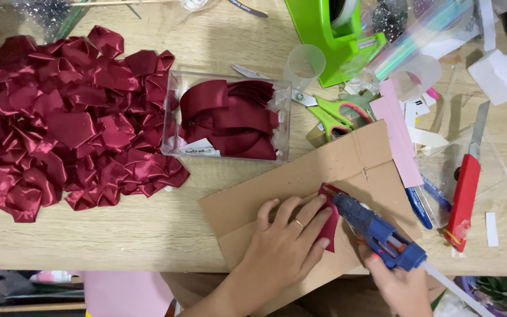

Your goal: The person uses a hot glue gun to attach small pieces of red ribbon onto a cardboard sheet. They repeatedly pick up ribbon pieces, apply glue, and press them onto the cardboard.

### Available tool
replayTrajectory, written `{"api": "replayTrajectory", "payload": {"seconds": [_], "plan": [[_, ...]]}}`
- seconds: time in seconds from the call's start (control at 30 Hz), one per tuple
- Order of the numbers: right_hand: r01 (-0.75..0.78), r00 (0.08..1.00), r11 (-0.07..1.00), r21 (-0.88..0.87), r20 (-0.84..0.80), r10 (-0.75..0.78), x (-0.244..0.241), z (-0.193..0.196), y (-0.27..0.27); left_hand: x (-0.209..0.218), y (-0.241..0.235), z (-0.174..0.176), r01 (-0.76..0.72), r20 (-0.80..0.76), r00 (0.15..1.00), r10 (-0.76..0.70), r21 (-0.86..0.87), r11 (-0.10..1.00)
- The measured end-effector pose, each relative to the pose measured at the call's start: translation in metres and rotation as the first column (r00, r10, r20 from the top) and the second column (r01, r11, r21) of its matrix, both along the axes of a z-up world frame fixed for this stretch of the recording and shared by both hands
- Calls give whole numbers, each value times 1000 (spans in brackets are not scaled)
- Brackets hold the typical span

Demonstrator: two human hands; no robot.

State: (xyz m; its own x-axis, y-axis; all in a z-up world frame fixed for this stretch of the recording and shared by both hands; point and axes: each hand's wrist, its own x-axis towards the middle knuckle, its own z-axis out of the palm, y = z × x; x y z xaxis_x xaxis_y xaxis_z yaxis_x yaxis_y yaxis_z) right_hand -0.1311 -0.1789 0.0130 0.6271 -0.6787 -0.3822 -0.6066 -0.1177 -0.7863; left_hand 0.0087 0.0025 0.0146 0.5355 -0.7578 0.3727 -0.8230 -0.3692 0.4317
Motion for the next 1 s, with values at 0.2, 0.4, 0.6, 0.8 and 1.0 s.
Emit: {"api": "replayTrajectory", "payload": {"seconds": [0.2,0.4,0.6,0.8,1.0], "plan": [[84,993,996,-13,-85,-85,1,4,3,3,-1,6,-22,-11,1000,21,-23,999],[53,996,998,-20,-69,-54,-6,-5,-1,4,0,0,15,-108,994,-18,-34,999],[107,973,994,-17,-203,-108,7,10,5,5,-1,1,2,-64,998,-3,-18,1000],[159,975,986,59,-166,-147,10,13,8,5,-1,1,5,-94,996,-5,-4,1000],[32,999,998,-57,-25,-33,4,9,7,3,-1,1,-13,-51,999,12,-14,1000]]}}
